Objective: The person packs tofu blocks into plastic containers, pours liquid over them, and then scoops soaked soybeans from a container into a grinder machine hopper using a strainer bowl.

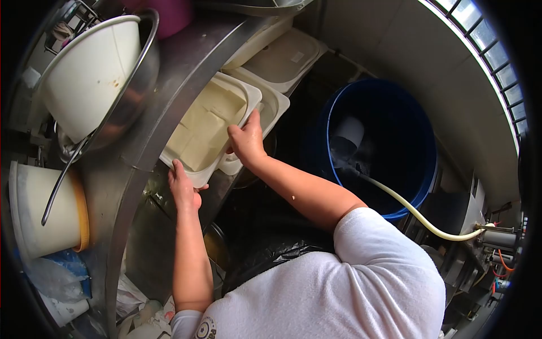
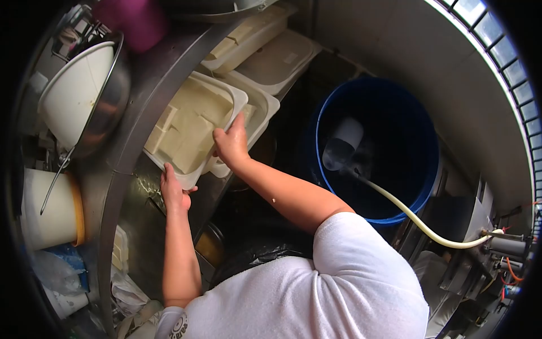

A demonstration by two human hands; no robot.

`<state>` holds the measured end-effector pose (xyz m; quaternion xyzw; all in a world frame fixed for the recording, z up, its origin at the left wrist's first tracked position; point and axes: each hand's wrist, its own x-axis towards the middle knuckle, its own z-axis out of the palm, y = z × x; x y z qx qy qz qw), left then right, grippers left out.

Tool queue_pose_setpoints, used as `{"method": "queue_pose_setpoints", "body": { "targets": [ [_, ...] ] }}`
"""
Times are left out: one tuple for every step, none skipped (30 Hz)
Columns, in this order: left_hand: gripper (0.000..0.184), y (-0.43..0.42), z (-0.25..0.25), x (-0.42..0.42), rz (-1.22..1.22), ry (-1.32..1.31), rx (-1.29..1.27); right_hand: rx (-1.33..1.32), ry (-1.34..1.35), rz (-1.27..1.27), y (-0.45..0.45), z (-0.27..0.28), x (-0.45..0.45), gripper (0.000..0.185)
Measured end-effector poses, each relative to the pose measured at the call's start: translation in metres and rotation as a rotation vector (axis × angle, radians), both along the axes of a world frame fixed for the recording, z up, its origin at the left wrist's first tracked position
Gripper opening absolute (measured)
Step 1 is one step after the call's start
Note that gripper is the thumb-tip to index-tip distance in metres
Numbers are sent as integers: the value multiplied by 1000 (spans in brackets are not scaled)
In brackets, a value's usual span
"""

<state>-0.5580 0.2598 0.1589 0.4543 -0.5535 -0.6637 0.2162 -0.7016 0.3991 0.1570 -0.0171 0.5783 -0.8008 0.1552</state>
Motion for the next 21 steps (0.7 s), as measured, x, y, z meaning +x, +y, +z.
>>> {"method": "queue_pose_setpoints", "body": {
  "targets": [
    [67, 0, 2, 1, -51, 20, 20, 10, 19, -21, 3, 3, -1, 52],
    [65, -23, -19, 4, -89, 80, 40, 13, 25, -16, 6, 3, -3, 52],
    [65, -34, -16, 4, -85, 86, 43, 33, 16, -11, 10, 4, -7, 52],
    [63, -42, -12, 4, -105, 130, 80, 54, 8, -8, 14, 4, -10, 51],
    [60, -51, -7, 1, -125, 172, 115, 57, 14, -8, 17, 4, -12, 51],
    [53, -67, -14, 0, -141, 233, 122, 58, 27, -12, 21, 4, -14, 50],
    [53, -78, -17, -2, -141, 236, 125, 58, 38, -17, 25, 4, -17, 49],
    [47, -88, -20, -3, -212, 261, 194, 67, 48, -19, 30, 4, -20, 48],
    [41, -92, -21, -4, -284, 285, 262, 53, 55, -8, 36, 3, -25, 48],
    [28, -84, -14, -4, -312, 303, 305, 71, 54, 1, 44, 1, -32, 47],
    [28, -75, -10, -5, -312, 304, 305, 88, 52, 11, 51, -2, -39, 47],
    [27, -67, -8, -7, -364, 314, 285, 116, 52, -17, 57, -6, -47, 42],
    [25, -57, -7, -9, -415, 323, 265, 118, 63, -5, 66, -6, -55, 38],
    [22, -46, -8, -13, -403, 345, 281, 117, 150, -34, 70, -23, -71, 39],
    [22, -35, -10, -16, -415, 386, 310, 115, 239, -63, 75, -40, -85, 40],
    [24, -18, -8, -19, -412, 411, 320, 109, 256, -66, 83, -29, -89, 38],
    [27, -3, -6, -24, -410, 435, 330, 123, 296, -75, 90, -30, -98, 40],
    [31, 4, -14, -24, -444, 473, 352, 151, 283, -49, 99, -27, -104, 41],
    [26, 18, -10, -26, -430, 485, 370, 178, 269, -24, 107, -26, -111, 42],
    [24, 26, -14, -26, -434, 500, 371, 190, 296, -12, 112, -30, -121, 43],
    [22, 35, -18, -28, -437, 515, 374, 228, 294, 29, 119, -21, -125, 48]
  ]
}}
